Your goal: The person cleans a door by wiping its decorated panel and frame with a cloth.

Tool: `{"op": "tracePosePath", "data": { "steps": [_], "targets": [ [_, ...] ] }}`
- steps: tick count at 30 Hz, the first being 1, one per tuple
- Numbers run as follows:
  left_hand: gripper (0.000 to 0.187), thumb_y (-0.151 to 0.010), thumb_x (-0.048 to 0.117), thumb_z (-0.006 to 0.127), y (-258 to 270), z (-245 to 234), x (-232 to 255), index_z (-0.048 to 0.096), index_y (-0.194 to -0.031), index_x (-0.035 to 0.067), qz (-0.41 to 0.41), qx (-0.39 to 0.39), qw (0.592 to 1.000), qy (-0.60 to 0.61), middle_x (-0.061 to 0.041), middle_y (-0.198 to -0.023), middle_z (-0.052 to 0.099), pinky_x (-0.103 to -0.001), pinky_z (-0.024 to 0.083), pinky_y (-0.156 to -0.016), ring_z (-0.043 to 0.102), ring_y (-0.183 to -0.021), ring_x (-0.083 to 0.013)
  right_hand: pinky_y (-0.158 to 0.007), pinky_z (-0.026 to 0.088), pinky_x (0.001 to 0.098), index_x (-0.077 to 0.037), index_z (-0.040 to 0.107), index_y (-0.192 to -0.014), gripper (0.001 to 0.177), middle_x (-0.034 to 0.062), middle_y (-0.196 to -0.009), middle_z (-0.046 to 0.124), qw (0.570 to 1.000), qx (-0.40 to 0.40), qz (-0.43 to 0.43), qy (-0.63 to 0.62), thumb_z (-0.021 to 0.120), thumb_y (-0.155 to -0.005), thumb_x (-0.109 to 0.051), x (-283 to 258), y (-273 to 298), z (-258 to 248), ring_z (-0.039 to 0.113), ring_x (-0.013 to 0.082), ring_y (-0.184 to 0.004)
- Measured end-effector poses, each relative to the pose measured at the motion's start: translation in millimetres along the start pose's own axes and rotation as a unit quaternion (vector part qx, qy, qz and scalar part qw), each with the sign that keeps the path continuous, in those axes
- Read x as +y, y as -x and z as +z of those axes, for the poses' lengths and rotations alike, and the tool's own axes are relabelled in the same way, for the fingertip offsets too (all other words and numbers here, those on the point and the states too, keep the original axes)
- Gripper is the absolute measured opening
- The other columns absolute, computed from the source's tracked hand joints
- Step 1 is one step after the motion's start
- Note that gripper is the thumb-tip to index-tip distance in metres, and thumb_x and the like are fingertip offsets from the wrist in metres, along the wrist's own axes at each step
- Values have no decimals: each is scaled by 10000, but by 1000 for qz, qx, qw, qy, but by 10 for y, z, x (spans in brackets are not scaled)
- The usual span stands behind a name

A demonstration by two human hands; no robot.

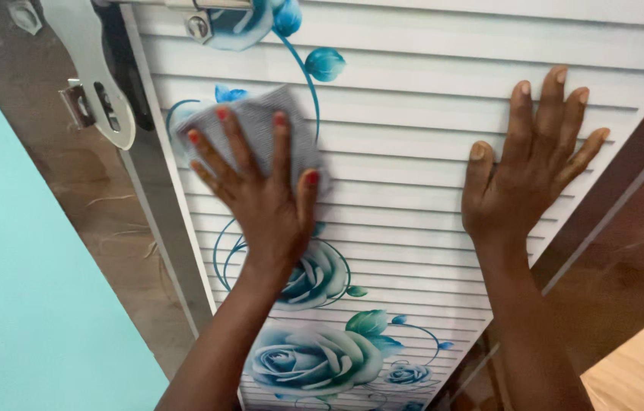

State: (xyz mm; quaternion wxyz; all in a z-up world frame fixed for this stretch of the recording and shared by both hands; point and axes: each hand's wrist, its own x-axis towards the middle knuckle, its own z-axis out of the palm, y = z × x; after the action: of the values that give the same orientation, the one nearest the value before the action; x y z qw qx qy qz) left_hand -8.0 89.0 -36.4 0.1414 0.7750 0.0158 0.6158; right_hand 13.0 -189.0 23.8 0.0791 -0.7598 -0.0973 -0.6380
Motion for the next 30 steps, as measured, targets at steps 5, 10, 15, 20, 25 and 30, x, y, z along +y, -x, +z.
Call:
{"op": "tracePosePath", "data": {
  "steps": [5, 10, 15, 20, 25, 30],
  "targets": [
    [684, -1091, 652, 156, -233, -195, 472, 87, -1680, 311, 60, -22, 982, 180, -91, -1763, -77, -666, -198, -1248, -211, -1589, -373, -1322, 10, 558, -225, 233, -1687, 502, 83, -1732, 134, 996, 42, -26, -73, 362, -1210, -316, -461, 90, -286, 71, 294, -1615],
    [824, -1057, 657, 35, -283, -410, 421, -62, -1722, 180, 63, -38, 945, 318, -124, -1751, -60, -651, -180, -1264, -186, -1596, -374, -1341, 165, 490, -197, 273, -1671, 481, 80, -1715, 277, 943, -80, -176, -269, 407, -1219, -290, -1445, 126, -328, 244, 266, -1634],
    [837, -1095, 713, 257, -155, -450, 221, -156, -1621, 210, -29, -16, 794, 607, -164, -1775, 23, -586, 179, -1386, 91, -1641, -367, -1352, 76, 498, -247, 249, -1663, 562, 5, -1755, 257, 937, -110, -275, -184, 493, -1185, -416, -1629, -207, 53, 208, 223, -1653],
    [668, -1124, 604, 307, -48, -238, -47, 53, -1666, 308, 25, 20, 972, 234, -104, -1740, 37, -565, -12, -1324, 19, -1622, -345, -1312, -42, 521, -236, 190, -1706, 668, 27, -1793, 142, 945, -67, -319, 19, 518, -1211, -542, -1048, -237, 224, 110, 251, -1641],
    [665, -1098, 579, 406, -2, -143, -279, 266, -1665, 260, 29, -22, 999, -5, -117, -1748, 140, -634, -102, -1282, 11, -1615, -409, -1309, -8, 560, -230, 200, -1699, 680, 66, -1759, 137, 986, -110, -95, 77, 328, -1101, -527, -93, -317, 8, 77, 291, -1626],
    [653, -1125, 559, 417, 27, -136, -237, 266, -1667, 228, 23, -13, 1000, 1, -149, -1744, 141, -654, -81, -1272, 23, -1607, -448, -1302, 1, 556, -223, 164, -1698, 646, 45, -1774, 131, 993, -76, -16, 89, 267, -1144, -539, -468, -522, -46, 54, 281, -1608]
  ]
}}
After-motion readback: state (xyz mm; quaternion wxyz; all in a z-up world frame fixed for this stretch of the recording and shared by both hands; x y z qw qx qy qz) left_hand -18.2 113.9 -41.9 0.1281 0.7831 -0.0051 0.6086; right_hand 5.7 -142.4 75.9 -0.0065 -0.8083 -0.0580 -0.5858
